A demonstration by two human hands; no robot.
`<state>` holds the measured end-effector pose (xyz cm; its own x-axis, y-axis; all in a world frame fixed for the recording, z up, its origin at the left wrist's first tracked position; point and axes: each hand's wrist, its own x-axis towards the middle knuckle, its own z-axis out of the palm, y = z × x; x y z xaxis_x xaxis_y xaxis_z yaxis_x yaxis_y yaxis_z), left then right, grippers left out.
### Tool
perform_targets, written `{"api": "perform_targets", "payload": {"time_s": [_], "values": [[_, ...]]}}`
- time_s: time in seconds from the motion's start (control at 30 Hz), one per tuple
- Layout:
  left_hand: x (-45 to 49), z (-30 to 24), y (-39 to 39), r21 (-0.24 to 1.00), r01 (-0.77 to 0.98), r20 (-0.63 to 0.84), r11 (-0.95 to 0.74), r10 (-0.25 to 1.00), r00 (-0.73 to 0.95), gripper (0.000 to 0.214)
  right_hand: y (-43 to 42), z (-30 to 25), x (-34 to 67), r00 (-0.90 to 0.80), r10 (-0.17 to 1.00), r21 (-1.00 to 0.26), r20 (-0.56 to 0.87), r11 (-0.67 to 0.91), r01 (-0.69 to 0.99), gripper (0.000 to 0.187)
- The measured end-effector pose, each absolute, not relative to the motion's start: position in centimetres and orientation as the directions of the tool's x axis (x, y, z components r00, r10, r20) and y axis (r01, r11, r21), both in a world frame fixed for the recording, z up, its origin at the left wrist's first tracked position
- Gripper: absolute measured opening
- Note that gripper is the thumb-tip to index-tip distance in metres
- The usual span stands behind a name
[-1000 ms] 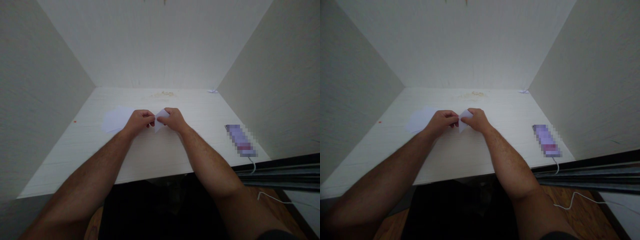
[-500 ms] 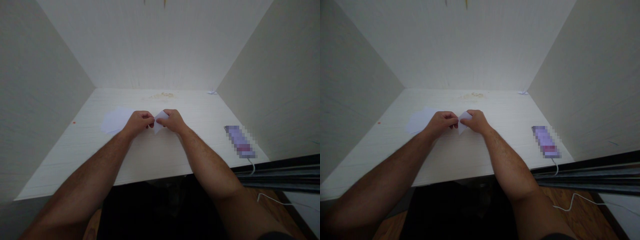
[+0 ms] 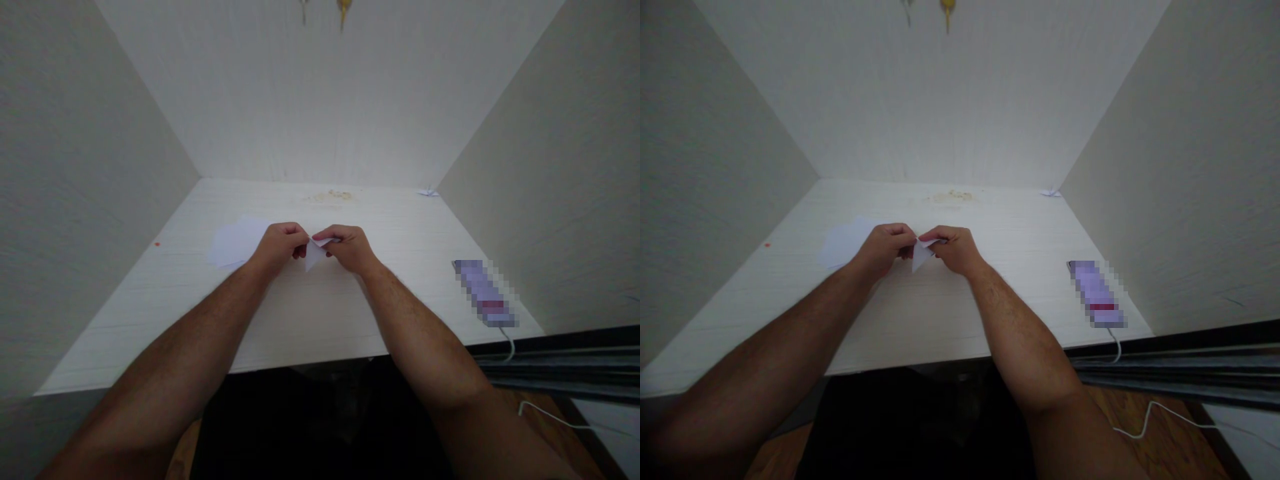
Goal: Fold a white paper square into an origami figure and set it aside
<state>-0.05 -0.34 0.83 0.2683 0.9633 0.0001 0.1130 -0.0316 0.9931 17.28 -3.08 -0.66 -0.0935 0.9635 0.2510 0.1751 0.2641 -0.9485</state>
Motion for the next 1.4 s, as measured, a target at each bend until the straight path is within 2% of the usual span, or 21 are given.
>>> {"api": "perform_targets", "payload": {"time_s": [0.4, 0.7, 0.83, 1.0, 1.17, 1.4], "values": [[0.3, 0.7, -0.3, 0.999, -0.008, -0.045, 0.049, 0.965, 0.258, 0.008, -2.8, -0.6, 17.1, -0.083, 0.966, -0.969, 0.246, 0.248, 0.014, 0.013], [0.0, 1.1, -0.6, 0.985, -0.069, -0.120, 0.158, 0.916, 0.383, 0.013, -3.0, -0.1, 17.3, -0.064, 0.970, -0.972, 0.235, 0.236, 0.007, 0.010], [-0.1, 1.1, -0.5, 0.991, -0.023, -0.111, 0.129, 0.921, 0.373, 0.017, -3.2, 0.2, 17.4, -0.092, 0.970, -0.975, 0.224, 0.224, -0.005, 0.009], [-0.2, 1.1, -0.3, 0.998, 0.028, -0.060, 0.054, 0.946, 0.320, 0.017, -3.4, 0.6, 17.6, -0.175, 0.974, -0.987, 0.147, 0.133, -0.084, 0.029], [-0.2, 1.2, -0.2, 0.997, 0.077, -0.010, -0.013, 0.959, 0.284, 0.017, -3.4, 0.6, 17.5, -0.141, 0.989, -0.998, 0.052, 0.056, 0.024, 0.027], [-0.1, 1.2, -0.3, 0.995, 0.097, -0.006, -0.021, 0.963, 0.268, 0.019, -3.5, 0.7, 17.5, -0.123, 0.990, -0.993, 0.061, 0.073, 0.090, 0.029]]}}
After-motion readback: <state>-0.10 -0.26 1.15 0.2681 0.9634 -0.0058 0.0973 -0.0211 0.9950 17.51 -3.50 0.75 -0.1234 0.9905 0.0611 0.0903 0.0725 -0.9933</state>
